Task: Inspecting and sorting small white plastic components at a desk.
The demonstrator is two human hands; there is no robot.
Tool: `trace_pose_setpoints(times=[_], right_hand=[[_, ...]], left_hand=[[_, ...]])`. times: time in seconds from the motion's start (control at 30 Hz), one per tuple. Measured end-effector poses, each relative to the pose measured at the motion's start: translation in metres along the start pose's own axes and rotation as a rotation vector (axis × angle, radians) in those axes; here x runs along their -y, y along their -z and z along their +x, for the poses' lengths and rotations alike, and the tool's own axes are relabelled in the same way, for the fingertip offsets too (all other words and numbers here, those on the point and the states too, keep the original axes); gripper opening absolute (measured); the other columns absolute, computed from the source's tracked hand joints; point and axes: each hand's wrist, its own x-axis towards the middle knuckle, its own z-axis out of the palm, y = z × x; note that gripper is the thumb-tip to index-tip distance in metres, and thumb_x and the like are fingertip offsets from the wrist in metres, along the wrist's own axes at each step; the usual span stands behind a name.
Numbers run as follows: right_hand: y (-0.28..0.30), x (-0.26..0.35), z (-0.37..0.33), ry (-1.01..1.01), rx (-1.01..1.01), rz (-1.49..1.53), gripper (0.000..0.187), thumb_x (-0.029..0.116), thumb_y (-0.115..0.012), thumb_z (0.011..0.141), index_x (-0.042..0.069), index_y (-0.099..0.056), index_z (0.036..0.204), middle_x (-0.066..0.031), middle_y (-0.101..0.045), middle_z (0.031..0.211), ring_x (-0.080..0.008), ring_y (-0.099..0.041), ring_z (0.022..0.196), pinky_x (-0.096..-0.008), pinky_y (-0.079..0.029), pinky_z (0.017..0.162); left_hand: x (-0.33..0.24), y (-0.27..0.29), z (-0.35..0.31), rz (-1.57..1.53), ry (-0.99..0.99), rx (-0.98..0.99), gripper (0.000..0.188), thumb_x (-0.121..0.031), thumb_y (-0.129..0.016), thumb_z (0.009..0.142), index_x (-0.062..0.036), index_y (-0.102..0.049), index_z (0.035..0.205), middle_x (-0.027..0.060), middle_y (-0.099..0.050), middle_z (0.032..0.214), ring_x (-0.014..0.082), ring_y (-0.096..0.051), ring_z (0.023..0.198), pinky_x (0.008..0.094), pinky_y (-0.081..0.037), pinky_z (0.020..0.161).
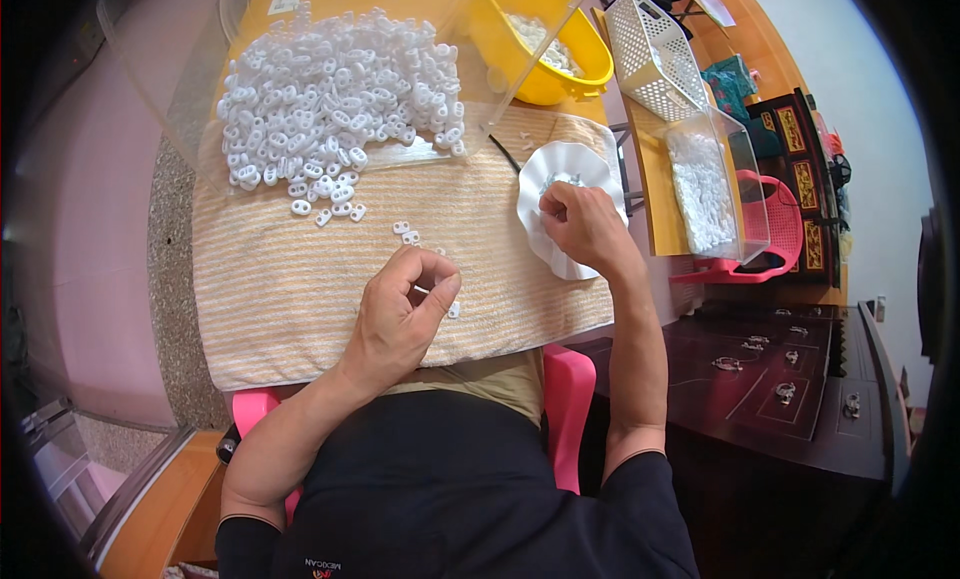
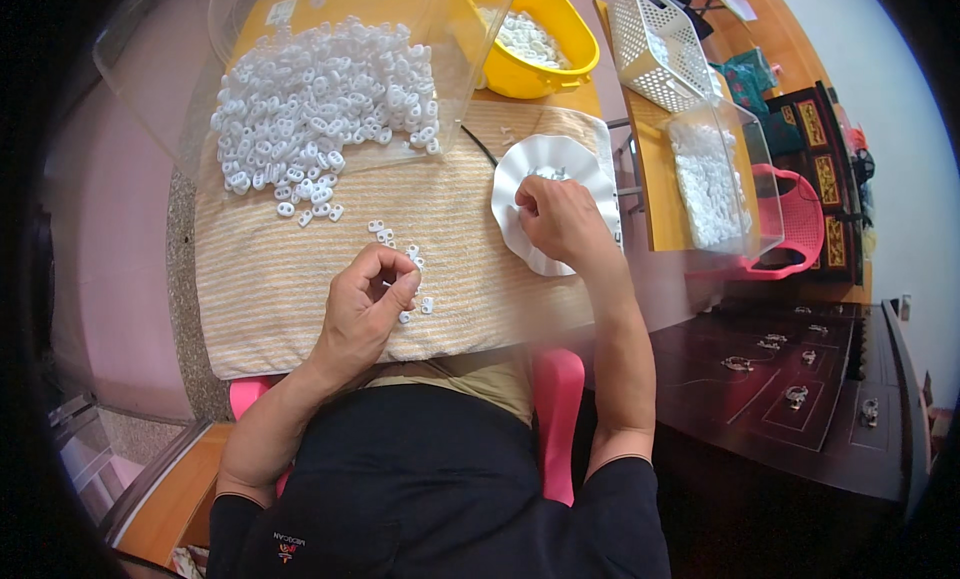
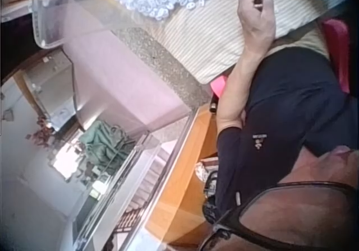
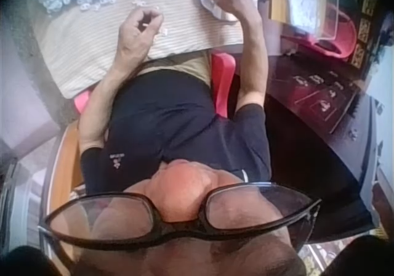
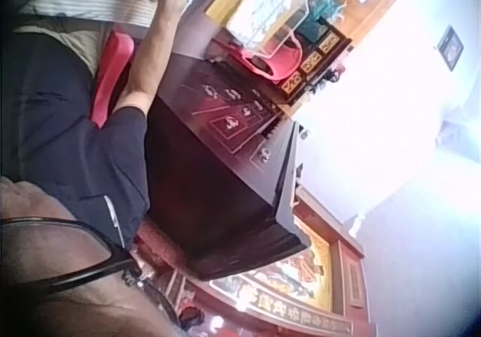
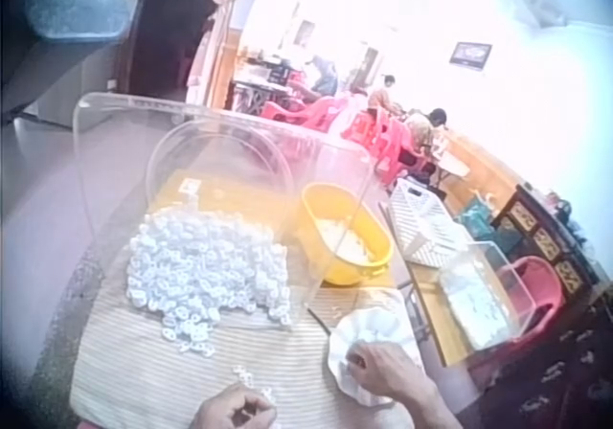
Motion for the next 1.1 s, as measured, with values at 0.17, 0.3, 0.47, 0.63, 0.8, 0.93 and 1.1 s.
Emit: trace_pose_setpoints(times=[0.17,0.3,0.47,0.63,0.8,0.93,1.1], right_hand=[[0.001,-0.004,-0.002,-0.019,0.035,0.022,0.010,0.006,-0.064,0.075,-0.003,-0.064,0.079,-0.0174,-0.066,0.074,-0.0295,-0.065,0.067,-0.0354,-0.051,0.065],[0.005,-0.005,-0.008,-0.042,0.088,0.156,0.011,0.007,-0.063,0.073,-0.002,-0.064,0.078,-0.0182,-0.066,0.074,-0.0335,-0.065,0.073,-0.0393,-0.051,0.068],[0.002,0.003,-0.017,-0.025,-0.032,0.258,0.012,0.006,-0.063,0.075,-0.003,-0.066,0.083,-0.0153,-0.066,0.074,-0.0265,-0.064,0.067,-0.0342,-0.050,0.064],[-0.008,0.006,-0.028,0.013,-0.166,0.423,0.014,0.004,-0.063,0.076,-0.003,-0.068,0.087,-0.0126,-0.065,0.076,-0.0204,-0.062,0.064,-0.0293,-0.049,0.062],[-0.015,0.020,-0.035,0.034,-0.170,0.689,0.008,-0.002,-0.062,0.084,-0.003,-0.062,0.092,-0.0060,-0.062,0.078,-0.0117,-0.059,0.069,-0.0241,-0.048,0.063],[-0.021,0.035,-0.036,0.138,-0.158,0.801,0.006,-0.002,-0.062,0.089,-0.002,-0.060,0.095,-0.0046,-0.059,0.084,-0.0078,-0.058,0.076,-0.0218,-0.048,0.067],[-0.032,0.066,-0.037,0.013,-0.028,1.075,0.006,-0.006,-0.061,0.085,-0.002,-0.060,0.090,-0.0028,-0.059,0.087,-0.0080,-0.055,0.081,-0.0199,-0.044,0.072]], left_hand=[[0.001,0.000,0.000,-0.024,-0.005,0.011,0.014,-0.012,-0.062,0.091,0.0009,-0.060,0.095,0.0051,-0.061,0.080,0.0104,-0.058,0.070,0.0253,-0.048,0.064],[0.000,0.001,0.001,-0.137,0.051,0.035,0.015,-0.013,-0.063,0.091,0.0010,-0.061,0.095,0.0029,-0.061,0.079,0.0084,-0.058,0.069,0.0233,-0.049,0.064],[0.004,0.002,0.004,-0.231,0.092,0.039,0.013,-0.012,-0.064,0.091,0.0000,-0.062,0.096,0.0011,-0.062,0.079,0.0073,-0.058,0.069,0.0223,-0.049,0.064],[0.001,0.001,0.006,-0.368,0.114,-0.022,0.012,-0.007,-0.067,0.089,0.0000,-0.063,0.097,0.0021,-0.063,0.079,0.0074,-0.058,0.068,0.0226,-0.049,0.064],[0.001,0.007,0.008,-0.446,0.160,-0.035,0.012,-0.005,-0.068,0.087,-0.0007,-0.064,0.097,0.0028,-0.064,0.080,0.0081,-0.059,0.068,0.0227,-0.051,0.065],[0.003,0.009,0.008,-0.447,0.158,-0.019,0.013,-0.006,-0.068,0.087,-0.0016,-0.064,0.099,0.0039,-0.066,0.083,0.0090,-0.062,0.070,0.0225,-0.053,0.067],[0.001,0.010,0.007,-0.458,0.207,-0.039,0.020,-0.007,-0.068,0.087,0.0005,-0.064,0.106,0.0059,-0.067,0.087,0.0107,-0.065,0.074,0.0235,-0.055,0.070]])
